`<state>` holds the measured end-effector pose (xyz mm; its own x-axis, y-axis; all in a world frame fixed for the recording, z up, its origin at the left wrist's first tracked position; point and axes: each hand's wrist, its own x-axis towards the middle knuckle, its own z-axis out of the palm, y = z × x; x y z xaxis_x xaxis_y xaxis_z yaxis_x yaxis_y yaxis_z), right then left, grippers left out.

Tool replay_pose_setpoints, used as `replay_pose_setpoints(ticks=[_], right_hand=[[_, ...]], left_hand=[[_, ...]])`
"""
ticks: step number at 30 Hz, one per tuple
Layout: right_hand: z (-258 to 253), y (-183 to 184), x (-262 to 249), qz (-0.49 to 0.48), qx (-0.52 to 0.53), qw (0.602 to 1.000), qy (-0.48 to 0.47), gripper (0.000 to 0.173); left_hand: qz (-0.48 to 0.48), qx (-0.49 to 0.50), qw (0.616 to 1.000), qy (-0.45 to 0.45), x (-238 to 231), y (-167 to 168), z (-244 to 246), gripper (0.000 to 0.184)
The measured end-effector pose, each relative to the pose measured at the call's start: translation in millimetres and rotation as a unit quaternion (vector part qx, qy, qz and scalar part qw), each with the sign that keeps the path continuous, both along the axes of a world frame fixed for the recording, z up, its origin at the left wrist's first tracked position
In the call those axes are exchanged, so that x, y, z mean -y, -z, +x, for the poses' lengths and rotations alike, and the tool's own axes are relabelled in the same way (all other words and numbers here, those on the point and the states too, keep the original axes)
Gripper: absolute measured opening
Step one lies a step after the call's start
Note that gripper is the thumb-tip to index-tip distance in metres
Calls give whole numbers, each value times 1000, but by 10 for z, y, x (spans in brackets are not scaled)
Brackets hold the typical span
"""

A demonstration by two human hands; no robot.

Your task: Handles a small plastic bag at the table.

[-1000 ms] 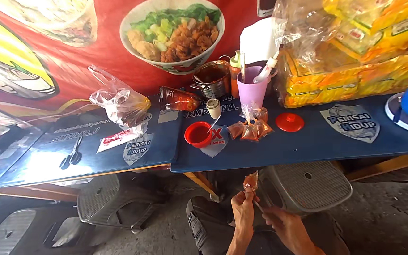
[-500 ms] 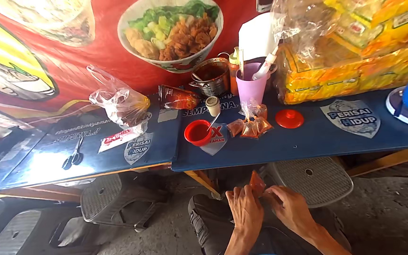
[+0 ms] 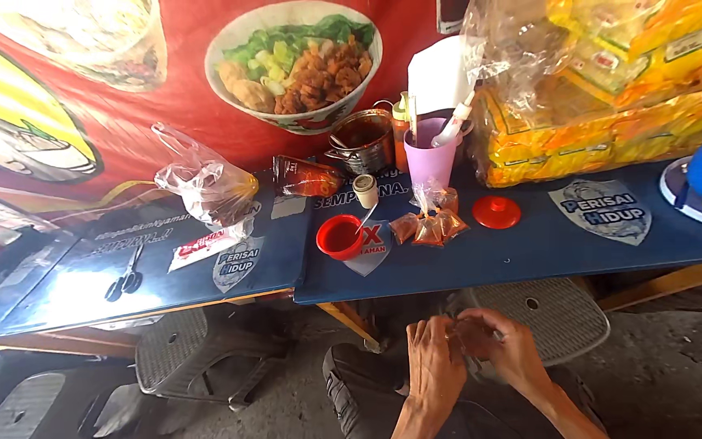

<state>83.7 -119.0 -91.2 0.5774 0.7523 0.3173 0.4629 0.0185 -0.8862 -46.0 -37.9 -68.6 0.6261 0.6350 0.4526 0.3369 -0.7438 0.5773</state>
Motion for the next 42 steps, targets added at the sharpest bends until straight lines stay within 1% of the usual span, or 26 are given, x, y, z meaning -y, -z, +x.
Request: replay_pose_setpoints(ticks=[3,4,6,9,13,15,17,19,21,25,28,31,34,36,38,40,42], right_hand=[[26,-97,19,-52,-165,985,18,33],[36,-101,19,-60,-197,978,26,33],[36,-59,14,-52,-215,975,34,24],[8,28,23,-45,-153,986,39,17],[-6,145,85,-38,-57,997,23,22],[-16,171,126,-30,4,999,19,25],[-30,180,157,-16,40,999,24,27],[-18,185,152,4,45,998,33,28],[2,167,136,10,31,999,22,34],[-4,140,98,14,26,999,25,37],[-11,142,74,6,35,999,30,38],[-17,144,62,14,-21,999,20,41],[-16,113,64,24,-136,990,-20,42],[21,39,83,7,-236,969,-76,42],[88,-42,104,-21,-306,944,-120,43],[143,-75,106,-39,-348,927,-138,42],[158,-97,93,-44,-369,920,-127,41]], left_hand=[[-50,52,997,30,0,-1,39,25],[-59,58,996,42,-2,10,49,26],[-69,59,994,57,2,47,71,26],[-91,53,992,67,23,109,101,26],[-135,32,988,66,38,107,86,27],[-145,23,987,68,26,89,85,27],[-152,16,985,78,15,68,87,28],[-147,16,985,83,7,44,106,31],[-131,21,989,72,21,36,122,33],[-60,17,998,24,65,84,164,33],[-58,-2,998,7,84,107,165,36],[-59,-13,998,15,70,132,161,37],[-43,-5,999,26,51,179,157,35],[-37,1,999,30,38,204,131,32],[-37,11,999,32,27,216,110,29],[-45,21,998,34,18,195,92,28],[-26,29,999,22,-11,182,90,22]])
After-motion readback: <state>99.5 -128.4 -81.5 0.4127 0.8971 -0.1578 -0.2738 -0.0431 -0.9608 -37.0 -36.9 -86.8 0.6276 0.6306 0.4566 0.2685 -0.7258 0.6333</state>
